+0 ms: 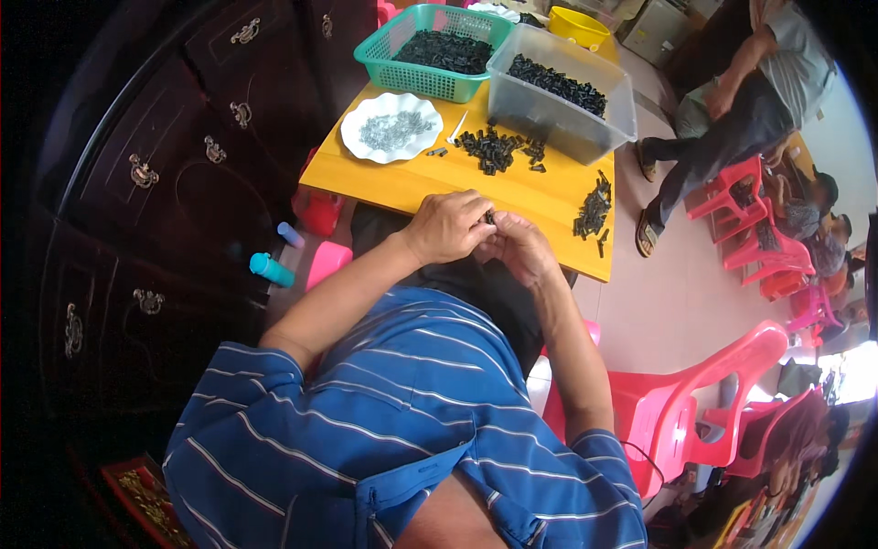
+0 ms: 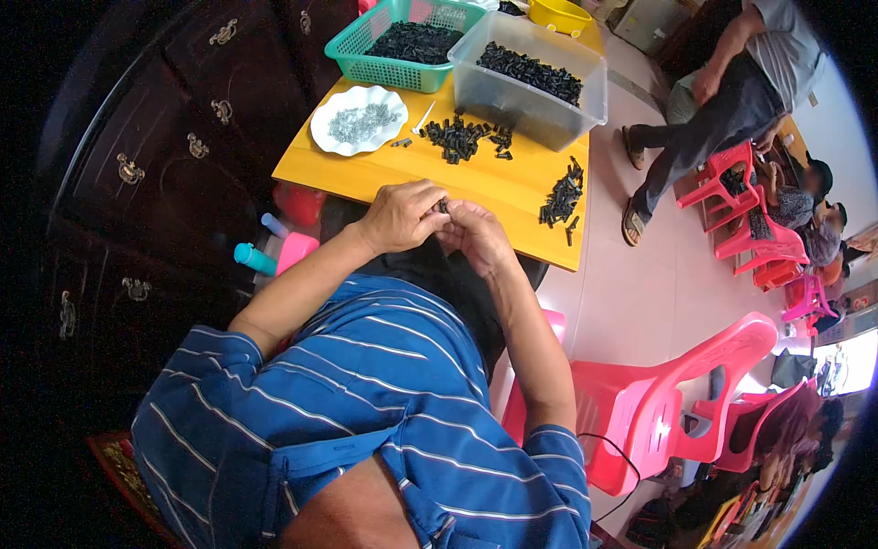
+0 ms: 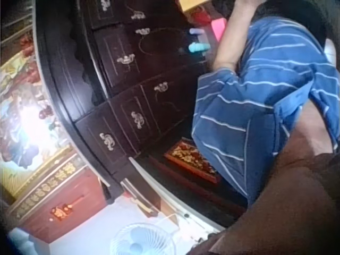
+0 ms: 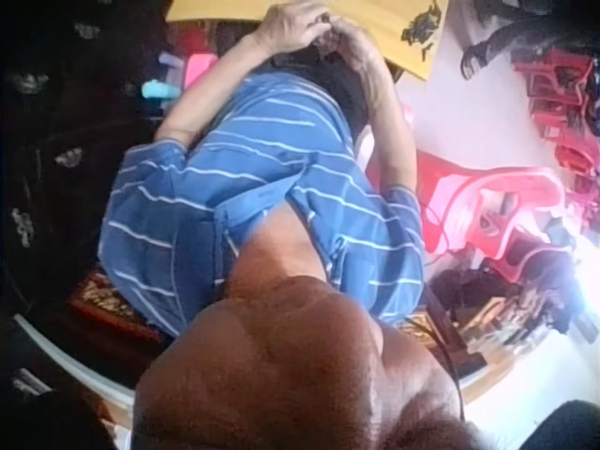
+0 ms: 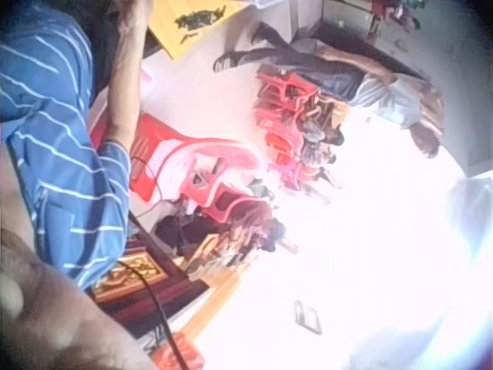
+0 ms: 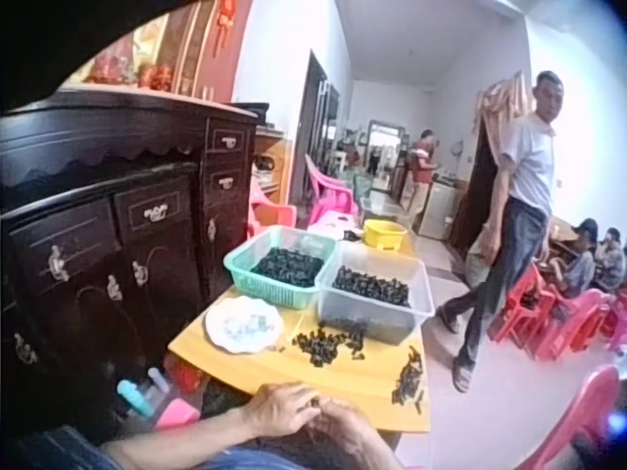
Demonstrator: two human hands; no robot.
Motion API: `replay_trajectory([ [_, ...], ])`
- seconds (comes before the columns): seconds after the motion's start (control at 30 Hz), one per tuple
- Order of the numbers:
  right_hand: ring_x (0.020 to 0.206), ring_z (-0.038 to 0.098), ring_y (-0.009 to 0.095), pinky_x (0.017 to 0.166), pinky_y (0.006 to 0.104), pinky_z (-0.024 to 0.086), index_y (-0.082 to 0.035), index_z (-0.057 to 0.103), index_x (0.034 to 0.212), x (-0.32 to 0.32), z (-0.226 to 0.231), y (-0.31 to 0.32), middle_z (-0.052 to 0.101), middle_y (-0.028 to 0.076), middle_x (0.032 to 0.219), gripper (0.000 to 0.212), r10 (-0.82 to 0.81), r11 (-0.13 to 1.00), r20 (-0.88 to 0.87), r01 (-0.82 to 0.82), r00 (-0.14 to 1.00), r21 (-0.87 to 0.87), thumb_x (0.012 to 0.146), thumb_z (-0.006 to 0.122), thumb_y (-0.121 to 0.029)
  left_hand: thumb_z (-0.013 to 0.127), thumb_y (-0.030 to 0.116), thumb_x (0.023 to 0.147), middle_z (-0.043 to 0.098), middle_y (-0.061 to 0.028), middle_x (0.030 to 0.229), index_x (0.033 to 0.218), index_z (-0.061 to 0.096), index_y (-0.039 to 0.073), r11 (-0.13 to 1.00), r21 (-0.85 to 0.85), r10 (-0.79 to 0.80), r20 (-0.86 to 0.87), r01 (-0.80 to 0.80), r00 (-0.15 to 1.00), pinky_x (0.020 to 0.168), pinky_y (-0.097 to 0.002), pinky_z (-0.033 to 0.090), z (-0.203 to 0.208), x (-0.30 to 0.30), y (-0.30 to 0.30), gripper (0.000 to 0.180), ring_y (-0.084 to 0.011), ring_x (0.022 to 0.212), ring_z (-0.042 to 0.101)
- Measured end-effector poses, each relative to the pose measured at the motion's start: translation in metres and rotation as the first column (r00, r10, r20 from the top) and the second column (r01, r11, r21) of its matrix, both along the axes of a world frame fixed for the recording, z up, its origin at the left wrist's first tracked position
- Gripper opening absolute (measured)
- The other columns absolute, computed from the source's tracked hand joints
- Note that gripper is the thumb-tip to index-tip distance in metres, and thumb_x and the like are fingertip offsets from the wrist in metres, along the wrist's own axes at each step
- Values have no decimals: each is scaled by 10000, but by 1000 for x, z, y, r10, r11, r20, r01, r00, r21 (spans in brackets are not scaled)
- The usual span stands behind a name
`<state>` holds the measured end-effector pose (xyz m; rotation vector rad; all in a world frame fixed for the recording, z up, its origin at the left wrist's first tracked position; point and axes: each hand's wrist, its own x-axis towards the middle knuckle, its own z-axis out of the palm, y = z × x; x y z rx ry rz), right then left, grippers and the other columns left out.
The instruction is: Assembling small plastic components by hand at a workbench.
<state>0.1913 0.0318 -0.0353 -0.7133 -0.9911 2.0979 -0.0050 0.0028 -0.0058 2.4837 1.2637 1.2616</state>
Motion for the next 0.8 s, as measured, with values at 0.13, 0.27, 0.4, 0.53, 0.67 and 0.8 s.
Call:
replay_trajectory([
  [0.13,786,683,115,764,267,555,-88,682,1034,-1,-4,1,733,23,904,180,-19,999,35,20,999,-28,1025,600,-247,704,202,851,662,-168,900,1010,638,18,1000,27,1,-33,0,999,716,-447,536,-2,2,-2,252,-371,818,668],
  [0.27,787,685,111,763,259,557,-90,689,1020,1,-5,-1,733,24,902,176,5,999,-16,-6,1000,-36,1023,605,-244,693,183,857,664,-173,894,983,636,16,998,56,6,-41,-4,999,715,-448,539,-3,4,-3,216,-368,816,670],
  [0.4,788,683,109,768,258,560,-97,691,1027,0,-5,0,728,18,899,184,-10,1000,-2,10,1000,-7,1023,602,-258,704,182,845,662,-152,874,976,641,25,998,69,16,-18,-15,1000,687,-435,543,-3,5,-2,214,-348,784,676],
  [0.53,760,663,100,748,253,549,-102,686,1011,-1,7,-5,705,4,867,189,-30,999,65,29,997,19,1021,605,-272,715,186,832,657,-128,857,980,644,46,998,60,10,14,-11,1000,661,-428,542,-1,8,-4,216,-331,762,678],
  [0.67,728,626,91,707,243,522,-103,677,985,-2,10,-7,674,-7,838,178,26,999,25,-27,999,29,1016,611,-266,717,182,826,652,-124,848,978,644,52,997,69,27,-1,-27,1000,653,-432,537,-5,7,-2,213,-331,757,676],
  [0.8,723,595,90,671,237,493,-97,667,975,-3,5,-6,650,-8,838,186,-65,998,77,63,995,27,1021,598,-264,707,178,832,655,-127,863,985,641,54,998,63,19,-9,-19,1000,662,-439,541,-5,7,-3,208,-336,770,676],
])
